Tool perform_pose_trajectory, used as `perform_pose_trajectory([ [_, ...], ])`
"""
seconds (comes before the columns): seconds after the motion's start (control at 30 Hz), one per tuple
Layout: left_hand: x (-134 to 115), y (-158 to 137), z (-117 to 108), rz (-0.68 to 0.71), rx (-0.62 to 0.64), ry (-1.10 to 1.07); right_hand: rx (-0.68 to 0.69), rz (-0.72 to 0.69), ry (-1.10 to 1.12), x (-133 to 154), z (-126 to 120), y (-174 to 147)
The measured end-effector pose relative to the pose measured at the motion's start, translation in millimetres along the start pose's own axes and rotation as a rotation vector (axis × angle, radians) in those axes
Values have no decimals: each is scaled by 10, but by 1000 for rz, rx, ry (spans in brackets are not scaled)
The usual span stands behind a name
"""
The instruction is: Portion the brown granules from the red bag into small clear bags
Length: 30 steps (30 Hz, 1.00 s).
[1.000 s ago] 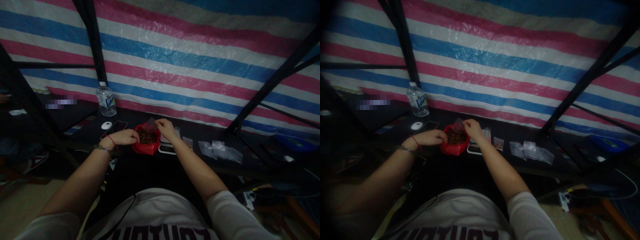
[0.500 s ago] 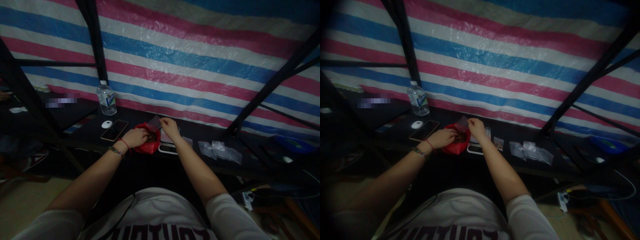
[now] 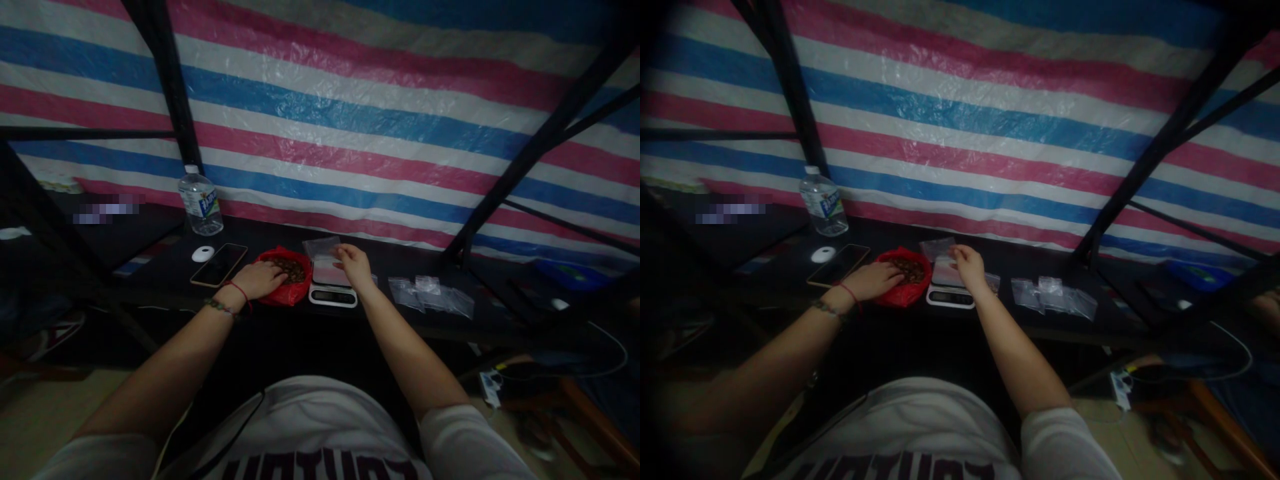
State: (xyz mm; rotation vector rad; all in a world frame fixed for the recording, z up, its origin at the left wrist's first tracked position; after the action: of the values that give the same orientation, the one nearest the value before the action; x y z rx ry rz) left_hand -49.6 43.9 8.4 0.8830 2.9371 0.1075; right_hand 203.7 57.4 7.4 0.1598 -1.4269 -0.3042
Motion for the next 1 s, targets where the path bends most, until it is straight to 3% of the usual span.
perform_pose_trajectory([
  [0.17,6,3,-48,61,-24,-28,-228,-220,-119,208,-903,-61],
  [0.23,-1,2,-95,61,-66,-27,-352,-328,-325,266,-1345,-157],
  [0.3,0,0,-137,62,-108,-27,-373,-407,-621,262,-1728,-308],
  [0.4,10,-3,-161,89,-140,-25,-145,-431,-991,118,-2114,-574],
  [0.47,19,0,-142,96,-114,-22,36,-361,-1145,-20,-2254,-716],
  [0.57,20,14,-80,80,-18,-33,208,-297,-1260,-138,-2280,-788],
  [0.63,5,24,-51,72,7,-40,214,-318,-1284,-124,-2176,-740],
  [0.77,-58,32,-69,74,-79,-43,230,-316,-1309,-33,-1731,-587],
  [0.9,-119,19,-133,111,-168,-36,367,-152,-1428,-54,-1279,-514],
  [1.0,-136,5,-180,136,-203,-15,414,-44,-1462,-96,-1164,-478],
])
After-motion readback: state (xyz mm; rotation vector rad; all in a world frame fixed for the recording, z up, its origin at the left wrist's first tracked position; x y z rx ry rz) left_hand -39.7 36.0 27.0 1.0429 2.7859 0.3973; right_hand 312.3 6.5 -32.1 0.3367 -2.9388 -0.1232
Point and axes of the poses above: each hand's wrist, its own y-axis towards the middle knuckle, its own z-axis out of the palm, x = y × z, the point moved 2 cm from there along y, towards the middle knuckle, and after that the axes turned 10 degrees about y, right-handed, at the moved point
